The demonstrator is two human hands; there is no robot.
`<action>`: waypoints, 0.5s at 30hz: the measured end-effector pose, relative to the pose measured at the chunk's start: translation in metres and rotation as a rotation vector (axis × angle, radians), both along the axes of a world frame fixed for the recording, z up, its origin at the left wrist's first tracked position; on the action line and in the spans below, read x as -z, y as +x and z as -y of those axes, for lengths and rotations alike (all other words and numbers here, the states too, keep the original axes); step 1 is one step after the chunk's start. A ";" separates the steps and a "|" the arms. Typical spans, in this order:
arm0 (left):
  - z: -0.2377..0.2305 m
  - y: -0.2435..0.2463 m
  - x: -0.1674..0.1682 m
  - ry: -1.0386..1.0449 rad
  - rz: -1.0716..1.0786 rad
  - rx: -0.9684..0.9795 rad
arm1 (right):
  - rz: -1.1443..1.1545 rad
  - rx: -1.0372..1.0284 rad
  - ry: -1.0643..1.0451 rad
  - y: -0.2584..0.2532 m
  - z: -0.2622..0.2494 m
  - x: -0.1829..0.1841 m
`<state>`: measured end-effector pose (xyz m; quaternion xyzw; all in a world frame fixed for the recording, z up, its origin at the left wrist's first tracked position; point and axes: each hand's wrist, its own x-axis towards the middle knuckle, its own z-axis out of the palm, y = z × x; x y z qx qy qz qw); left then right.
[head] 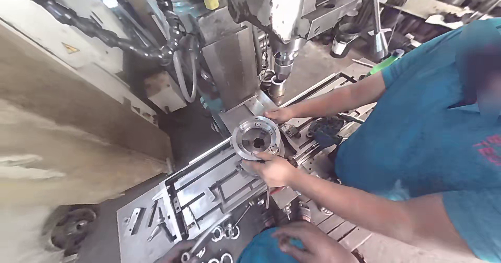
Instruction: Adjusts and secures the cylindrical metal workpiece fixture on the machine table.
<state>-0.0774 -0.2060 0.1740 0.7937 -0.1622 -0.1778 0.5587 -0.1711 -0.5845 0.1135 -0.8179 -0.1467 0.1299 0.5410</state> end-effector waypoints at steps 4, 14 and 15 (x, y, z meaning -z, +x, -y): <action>0.036 -0.011 0.014 -0.122 -0.089 0.089 | 0.025 -0.173 0.155 0.030 -0.035 -0.031; 0.106 -0.041 0.028 -0.357 -0.246 0.365 | -0.069 0.000 0.344 0.017 -0.055 -0.008; 0.107 -0.040 0.024 -0.355 -0.253 0.399 | -0.067 0.002 0.359 0.017 -0.052 -0.007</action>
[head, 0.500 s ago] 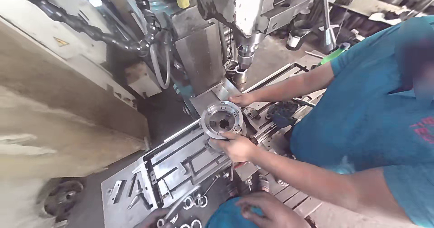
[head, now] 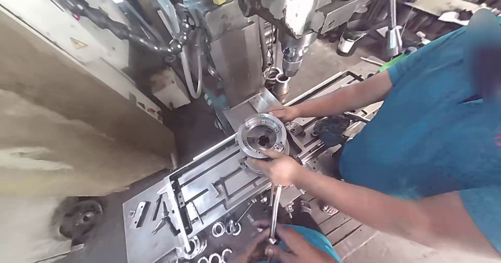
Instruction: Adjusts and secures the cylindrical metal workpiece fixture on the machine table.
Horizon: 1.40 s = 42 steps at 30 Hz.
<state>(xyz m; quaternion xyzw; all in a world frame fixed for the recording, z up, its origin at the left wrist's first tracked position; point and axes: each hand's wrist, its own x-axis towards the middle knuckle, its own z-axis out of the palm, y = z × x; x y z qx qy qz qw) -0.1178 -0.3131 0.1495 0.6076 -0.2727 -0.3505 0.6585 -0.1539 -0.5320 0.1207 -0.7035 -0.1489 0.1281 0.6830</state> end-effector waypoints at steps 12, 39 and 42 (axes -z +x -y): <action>0.040 0.013 -0.030 0.208 0.238 0.213 | 0.241 0.084 0.061 -0.013 0.051 0.007; 0.024 0.100 -0.017 0.258 0.223 0.094 | 0.267 0.160 -0.340 -0.025 0.053 0.035; 0.022 0.108 -0.009 0.288 0.227 0.134 | 0.251 0.213 -0.368 -0.031 0.047 0.043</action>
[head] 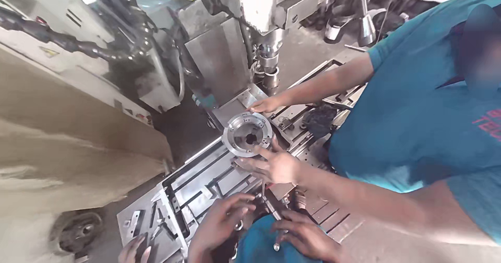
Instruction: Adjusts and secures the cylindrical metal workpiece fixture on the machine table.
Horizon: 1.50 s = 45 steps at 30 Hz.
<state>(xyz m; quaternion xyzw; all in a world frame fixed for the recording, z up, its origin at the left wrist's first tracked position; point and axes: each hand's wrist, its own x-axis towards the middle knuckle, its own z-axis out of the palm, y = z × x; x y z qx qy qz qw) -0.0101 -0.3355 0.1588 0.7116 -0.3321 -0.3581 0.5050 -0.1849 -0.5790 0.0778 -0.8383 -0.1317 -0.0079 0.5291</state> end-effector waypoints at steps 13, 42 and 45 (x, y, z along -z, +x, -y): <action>-0.021 0.009 0.016 0.115 -0.013 0.014 | 0.011 0.217 0.031 -0.008 -0.013 0.025; -0.013 -0.005 0.021 0.125 0.097 -0.059 | -0.026 0.077 -0.009 0.001 0.019 0.023; -0.013 -0.004 0.020 0.150 0.116 -0.060 | -0.027 0.069 -0.016 0.002 0.021 0.024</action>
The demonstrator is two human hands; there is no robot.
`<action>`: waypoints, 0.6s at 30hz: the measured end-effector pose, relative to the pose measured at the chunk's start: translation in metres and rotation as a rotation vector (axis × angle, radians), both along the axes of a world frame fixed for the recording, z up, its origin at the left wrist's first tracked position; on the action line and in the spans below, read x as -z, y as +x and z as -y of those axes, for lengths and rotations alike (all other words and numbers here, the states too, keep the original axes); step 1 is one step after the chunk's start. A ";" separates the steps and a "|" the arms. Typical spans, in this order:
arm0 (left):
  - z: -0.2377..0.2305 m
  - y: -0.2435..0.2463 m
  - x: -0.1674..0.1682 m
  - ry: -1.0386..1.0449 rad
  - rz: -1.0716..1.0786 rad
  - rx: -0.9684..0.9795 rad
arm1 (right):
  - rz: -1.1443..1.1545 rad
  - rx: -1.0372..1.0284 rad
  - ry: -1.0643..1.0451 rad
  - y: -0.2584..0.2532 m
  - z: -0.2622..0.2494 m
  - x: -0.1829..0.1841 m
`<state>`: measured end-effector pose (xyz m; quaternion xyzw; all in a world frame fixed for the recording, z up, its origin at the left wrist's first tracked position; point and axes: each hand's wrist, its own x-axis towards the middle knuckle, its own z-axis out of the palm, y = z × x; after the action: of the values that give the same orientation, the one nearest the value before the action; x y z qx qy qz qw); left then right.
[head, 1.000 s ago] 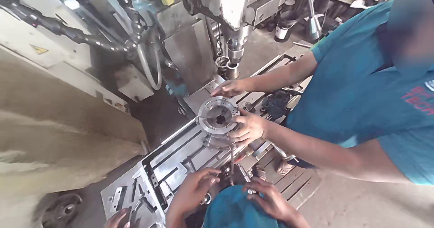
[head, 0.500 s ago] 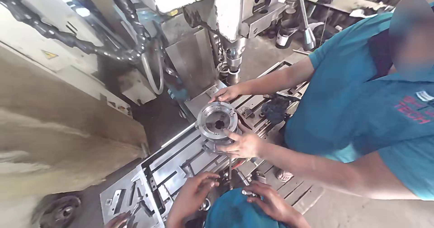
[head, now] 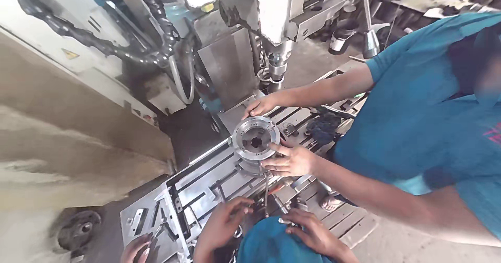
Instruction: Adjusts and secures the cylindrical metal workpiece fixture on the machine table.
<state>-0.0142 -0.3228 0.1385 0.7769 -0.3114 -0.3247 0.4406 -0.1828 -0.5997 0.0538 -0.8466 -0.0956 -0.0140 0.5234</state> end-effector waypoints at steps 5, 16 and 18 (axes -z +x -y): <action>0.002 0.001 0.000 0.029 -0.019 -0.013 | 0.007 -0.002 -0.008 0.002 0.002 0.001; 0.027 0.006 0.042 0.042 -0.142 -0.154 | 0.002 0.180 0.162 0.010 -0.002 0.011; 0.043 0.004 0.057 0.098 -0.140 -0.211 | -0.007 0.210 0.224 0.011 -0.003 0.013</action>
<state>-0.0107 -0.3657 0.0810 0.8013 -0.1802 -0.3449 0.4544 -0.1718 -0.5971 0.0404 -0.7883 -0.0025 -0.0761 0.6105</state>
